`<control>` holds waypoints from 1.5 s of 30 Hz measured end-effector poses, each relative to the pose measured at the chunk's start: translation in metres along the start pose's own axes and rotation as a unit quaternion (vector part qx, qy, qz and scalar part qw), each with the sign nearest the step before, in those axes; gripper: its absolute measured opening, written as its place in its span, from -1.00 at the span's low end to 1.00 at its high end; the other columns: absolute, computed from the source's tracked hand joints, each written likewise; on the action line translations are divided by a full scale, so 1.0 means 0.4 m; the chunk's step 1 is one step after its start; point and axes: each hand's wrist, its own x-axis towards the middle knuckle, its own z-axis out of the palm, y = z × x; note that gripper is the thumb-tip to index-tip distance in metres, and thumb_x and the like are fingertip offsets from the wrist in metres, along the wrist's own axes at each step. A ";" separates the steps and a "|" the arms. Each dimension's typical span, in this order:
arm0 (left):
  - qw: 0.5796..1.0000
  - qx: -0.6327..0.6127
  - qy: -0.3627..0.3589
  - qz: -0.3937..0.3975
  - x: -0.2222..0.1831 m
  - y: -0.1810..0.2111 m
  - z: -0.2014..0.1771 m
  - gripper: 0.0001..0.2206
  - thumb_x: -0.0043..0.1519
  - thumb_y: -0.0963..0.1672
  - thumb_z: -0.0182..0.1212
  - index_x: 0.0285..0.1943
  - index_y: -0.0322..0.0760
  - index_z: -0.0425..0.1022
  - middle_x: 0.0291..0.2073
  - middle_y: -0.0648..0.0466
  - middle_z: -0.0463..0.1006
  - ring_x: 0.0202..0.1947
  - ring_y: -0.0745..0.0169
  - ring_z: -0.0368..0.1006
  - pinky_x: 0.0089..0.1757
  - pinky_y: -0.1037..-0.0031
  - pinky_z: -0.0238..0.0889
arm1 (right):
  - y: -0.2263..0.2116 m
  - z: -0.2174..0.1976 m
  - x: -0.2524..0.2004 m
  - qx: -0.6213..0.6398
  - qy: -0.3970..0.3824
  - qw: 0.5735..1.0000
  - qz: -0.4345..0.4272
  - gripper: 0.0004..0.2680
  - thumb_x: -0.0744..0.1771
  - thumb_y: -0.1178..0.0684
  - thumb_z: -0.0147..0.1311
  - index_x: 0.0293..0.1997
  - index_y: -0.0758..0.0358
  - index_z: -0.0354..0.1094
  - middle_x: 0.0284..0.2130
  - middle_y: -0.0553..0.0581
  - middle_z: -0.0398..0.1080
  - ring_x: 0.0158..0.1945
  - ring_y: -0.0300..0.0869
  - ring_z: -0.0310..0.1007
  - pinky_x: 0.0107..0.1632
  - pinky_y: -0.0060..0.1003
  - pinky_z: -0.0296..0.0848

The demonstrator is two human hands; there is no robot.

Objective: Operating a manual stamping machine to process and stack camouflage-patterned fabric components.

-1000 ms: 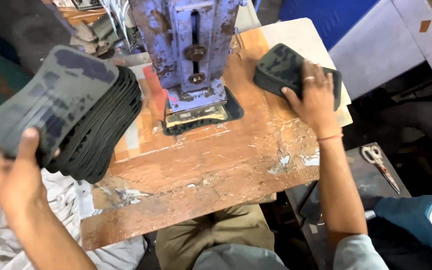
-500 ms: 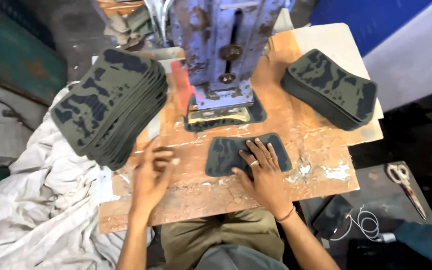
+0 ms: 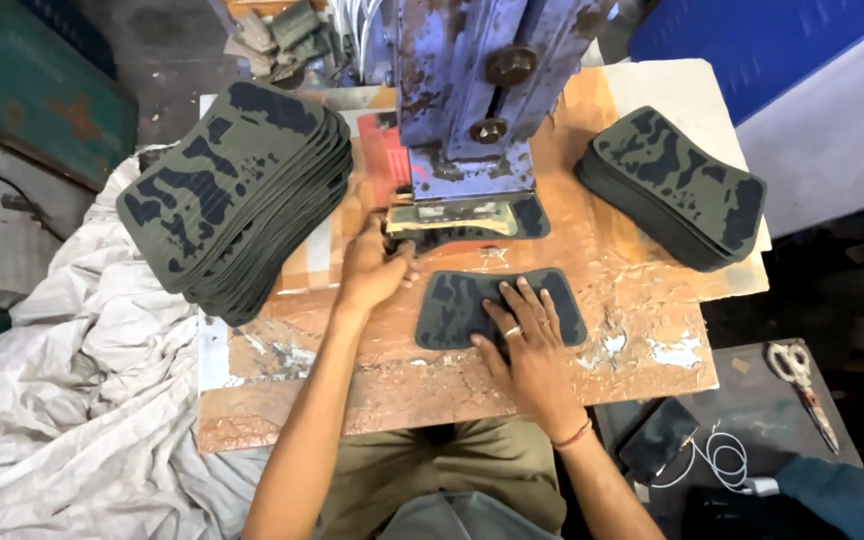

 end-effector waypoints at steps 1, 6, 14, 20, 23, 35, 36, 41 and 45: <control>1.000 -0.002 0.002 0.000 -0.034 0.000 0.004 -0.73 0.29 -0.26 0.12 0.15 -0.39 0.28 -0.44 -0.02 0.61 -0.54 0.29 0.55 -0.53 0.44 0.43 | -0.021 -0.002 -0.020 -0.001 -0.001 1.000 -0.002 -0.65 0.34 -0.08 0.17 0.21 0.24 0.37 0.28 0.27 0.26 0.46 0.14 0.11 0.49 0.13 0.01; 0.982 0.146 0.040 -0.110 -0.297 0.110 -0.112 -0.36 0.18 -0.27 0.21 0.50 -0.11 0.17 -0.02 -0.13 0.59 -0.38 0.16 0.63 -0.40 0.42 0.55 | -0.090 0.015 -0.126 -0.053 -0.044 0.995 -0.077 -0.38 0.31 -0.40 -0.02 0.45 0.20 0.08 0.43 0.44 -0.05 0.50 0.33 -0.20 0.42 0.33 -0.31; 0.977 0.166 0.014 -0.135 -0.494 -0.086 -0.450 -0.68 0.18 -0.12 0.39 0.07 -0.38 0.61 -0.32 -0.01 0.66 -0.33 0.33 0.46 -0.30 0.45 0.39 | -0.032 0.080 0.130 -0.055 -0.048 0.989 -0.128 -0.36 0.32 -0.41 0.00 0.50 0.17 0.06 0.45 0.49 -0.09 0.52 0.39 -0.20 0.42 0.43 -0.23; 0.990 0.136 0.029 -0.020 -0.451 -0.085 -0.383 -0.79 0.19 -0.13 0.37 -0.13 -0.42 0.68 -0.35 0.11 0.59 -0.35 0.46 0.38 -0.30 0.54 0.30 | -0.064 0.118 0.212 -0.078 -0.047 0.992 -0.088 -0.40 0.31 -0.44 0.06 0.45 0.08 0.18 0.35 0.45 0.05 0.40 0.37 0.00 0.35 0.48 -0.08; 0.989 0.132 0.028 -0.061 -0.461 -0.078 -0.378 -0.80 0.20 -0.13 0.37 -0.13 -0.42 0.69 -0.36 0.14 0.60 -0.36 0.45 0.35 -0.30 0.52 0.28 | -0.082 0.130 0.202 -0.082 -0.017 0.992 -0.093 -0.41 0.29 -0.43 0.07 0.41 0.06 0.21 0.34 0.50 0.04 0.39 0.41 -0.03 0.34 0.47 -0.09; 0.986 0.155 0.060 -0.010 -0.484 -0.044 -0.352 -0.81 0.22 -0.13 0.34 -0.11 -0.39 0.65 -0.44 0.24 0.56 -0.39 0.51 0.32 -0.32 0.54 0.27 | -0.076 0.009 -0.025 0.005 -0.074 0.992 -0.105 -0.51 0.35 -0.14 0.07 0.43 0.26 0.14 0.44 0.36 0.04 0.53 0.21 -0.07 0.49 0.14 -0.10; 0.982 0.174 0.067 -0.022 -0.479 -0.047 -0.356 -0.81 0.22 -0.13 0.36 -0.13 -0.39 0.67 -0.50 0.21 0.52 -0.44 0.49 0.27 -0.36 0.53 0.24 | -0.077 0.005 -0.035 0.008 -0.079 0.993 -0.087 -0.53 0.35 -0.12 0.07 0.42 0.24 0.15 0.45 0.33 0.05 0.53 0.20 -0.06 0.50 0.13 -0.09; 0.969 0.192 0.092 -0.124 -0.494 -0.087 -0.369 -0.78 0.26 -0.11 0.38 -0.21 -0.47 0.63 -0.59 0.09 0.38 -0.54 0.34 0.19 -0.48 0.41 0.13 | -0.072 0.005 -0.045 0.005 -0.065 0.996 -0.067 -0.55 0.35 -0.11 0.08 0.38 0.25 0.19 0.42 0.32 0.08 0.52 0.19 -0.03 0.48 0.12 -0.05; 0.978 0.145 0.143 0.051 -0.499 -0.056 -0.356 -0.82 0.23 -0.14 0.30 -0.12 -0.42 0.60 -0.43 0.22 0.56 -0.42 0.48 0.35 -0.34 0.56 0.28 | -0.017 -0.007 -0.049 0.034 -0.040 0.994 -0.099 -0.58 0.37 -0.09 0.09 0.37 0.28 0.20 0.41 0.34 0.10 0.51 0.20 -0.02 0.49 0.13 -0.03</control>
